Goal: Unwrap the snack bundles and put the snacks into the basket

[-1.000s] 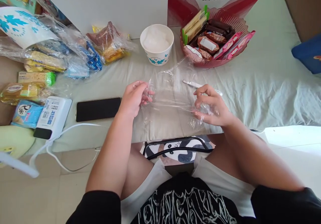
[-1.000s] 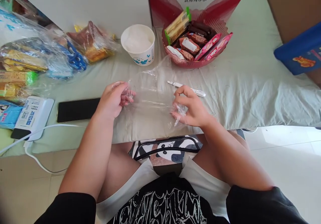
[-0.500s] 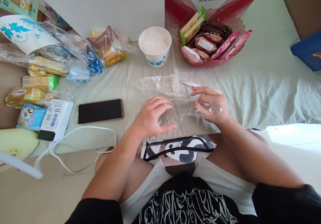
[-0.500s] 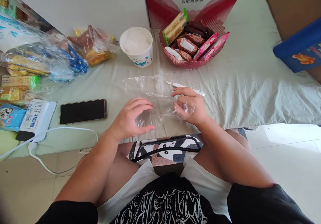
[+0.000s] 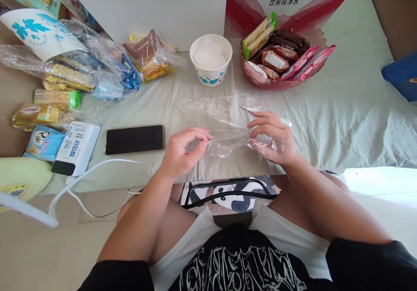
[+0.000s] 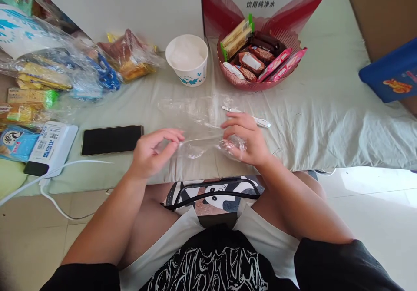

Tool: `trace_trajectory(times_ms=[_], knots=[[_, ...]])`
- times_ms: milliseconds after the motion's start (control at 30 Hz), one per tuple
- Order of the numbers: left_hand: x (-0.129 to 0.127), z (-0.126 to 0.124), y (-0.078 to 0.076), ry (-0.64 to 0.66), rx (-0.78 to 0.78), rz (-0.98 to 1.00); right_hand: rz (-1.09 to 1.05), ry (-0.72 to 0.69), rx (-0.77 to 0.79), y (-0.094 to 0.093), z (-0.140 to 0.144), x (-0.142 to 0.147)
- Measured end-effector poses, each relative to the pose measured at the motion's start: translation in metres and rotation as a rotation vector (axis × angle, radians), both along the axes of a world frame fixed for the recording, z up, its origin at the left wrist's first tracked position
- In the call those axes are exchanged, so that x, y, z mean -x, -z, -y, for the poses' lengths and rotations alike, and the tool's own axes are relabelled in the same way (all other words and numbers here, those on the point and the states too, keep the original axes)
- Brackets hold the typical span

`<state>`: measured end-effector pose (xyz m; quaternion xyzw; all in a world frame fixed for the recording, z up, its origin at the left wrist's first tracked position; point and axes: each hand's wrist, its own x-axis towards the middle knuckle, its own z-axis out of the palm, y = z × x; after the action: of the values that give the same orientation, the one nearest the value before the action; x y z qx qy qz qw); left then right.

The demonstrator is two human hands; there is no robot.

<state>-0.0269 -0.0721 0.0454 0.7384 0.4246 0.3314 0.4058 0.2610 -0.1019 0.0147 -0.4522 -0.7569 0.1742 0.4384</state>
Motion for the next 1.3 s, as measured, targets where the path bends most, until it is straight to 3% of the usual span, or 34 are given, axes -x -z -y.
trace_trajectory(times_ms=[67,133,233,300,400,500,667,733,900,1000,1100,1300], knots=[[0.009,-0.004,0.0,-0.031,0.125,0.089,-0.034,-0.02,0.117,0.0,0.001,0.001],[0.017,-0.009,0.002,0.049,0.171,0.072,-0.092,0.069,0.224,0.001,0.001,0.002],[0.019,-0.014,0.006,0.18,0.097,-0.153,-0.19,0.221,0.391,0.0,0.0,0.003],[0.017,-0.017,0.009,0.157,0.02,-0.217,-0.211,0.277,0.467,-0.001,-0.001,0.002],[0.012,-0.019,0.011,0.028,0.01,-0.1,-0.136,0.275,0.425,-0.003,-0.003,-0.003],[0.009,-0.02,0.009,-0.19,0.133,0.062,-0.092,0.219,0.299,-0.004,-0.004,-0.006],[0.009,-0.025,0.007,-0.481,0.341,0.21,-0.282,0.189,0.248,-0.005,-0.003,-0.002],[0.009,-0.026,0.007,-0.482,0.318,0.18,-0.333,0.222,0.301,-0.006,-0.002,0.001],[0.002,-0.024,0.007,-0.285,0.33,0.186,-0.366,0.224,0.428,-0.008,-0.002,0.006],[-0.005,-0.024,0.007,-0.362,0.419,0.237,-0.409,0.204,0.5,-0.006,-0.002,0.006],[-0.008,-0.026,0.005,-0.437,0.466,0.261,-0.447,0.206,0.472,-0.002,-0.003,0.005],[-0.002,-0.03,0.01,-0.47,0.41,0.099,-0.511,0.134,0.483,-0.002,-0.002,0.003]])
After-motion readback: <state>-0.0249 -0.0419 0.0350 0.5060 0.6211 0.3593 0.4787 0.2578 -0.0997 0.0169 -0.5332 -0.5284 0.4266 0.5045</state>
